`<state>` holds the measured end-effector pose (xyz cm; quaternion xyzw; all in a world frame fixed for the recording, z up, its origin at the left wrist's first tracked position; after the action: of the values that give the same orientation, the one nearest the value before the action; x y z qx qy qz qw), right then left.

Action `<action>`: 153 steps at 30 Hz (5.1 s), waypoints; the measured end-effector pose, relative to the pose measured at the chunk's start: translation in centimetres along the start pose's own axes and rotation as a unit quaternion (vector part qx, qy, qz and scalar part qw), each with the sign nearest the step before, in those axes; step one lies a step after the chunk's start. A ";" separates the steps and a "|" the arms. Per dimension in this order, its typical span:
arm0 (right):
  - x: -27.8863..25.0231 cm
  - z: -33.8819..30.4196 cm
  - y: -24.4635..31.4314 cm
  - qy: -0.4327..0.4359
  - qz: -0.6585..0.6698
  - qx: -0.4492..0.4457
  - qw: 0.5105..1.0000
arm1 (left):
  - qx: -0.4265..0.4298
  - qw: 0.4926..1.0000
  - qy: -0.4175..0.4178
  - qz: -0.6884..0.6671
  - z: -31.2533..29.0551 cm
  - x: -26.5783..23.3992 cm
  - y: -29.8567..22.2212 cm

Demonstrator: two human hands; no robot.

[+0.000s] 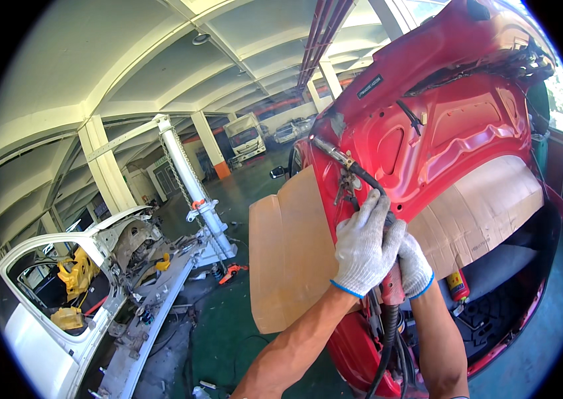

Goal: The person uses a hammer to chip away material from the underside of a red car hood, then switches to a welding torch to weld the same area. The person wears gloves and works in a garage with other vehicles visible in the background.

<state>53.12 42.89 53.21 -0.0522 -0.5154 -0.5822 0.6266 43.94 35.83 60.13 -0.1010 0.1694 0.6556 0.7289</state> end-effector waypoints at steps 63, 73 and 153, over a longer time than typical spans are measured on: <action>6.5 -28.1 -4.4 -0.157 -0.430 0.034 0.888 | -0.357 0.633 0.650 -0.221 -46.3 -26.0 25.6; 16.7 -30.4 -13.2 -0.257 -0.474 -0.093 0.837 | -0.247 0.603 0.730 -0.204 -59.3 -31.0 29.2; 6.5 -30.0 -14.3 -0.724 -0.410 -0.299 0.467 | -0.139 0.821 0.039 -0.552 -10.4 1.6 45.8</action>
<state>58.09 14.02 36.28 -0.4218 -0.5415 -0.6453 -0.3353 -2.47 38.96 53.33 -0.3039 0.0206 0.1557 0.9397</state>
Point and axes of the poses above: each hand's wrist, its own z-axis towards the middle knuckle, its own x-axis out of the palm, y = z × x, the point moved 1 cm from there along z, towards the middle knuckle, and after that the axes turned 12 degrees about z, right-handed, at the moved point
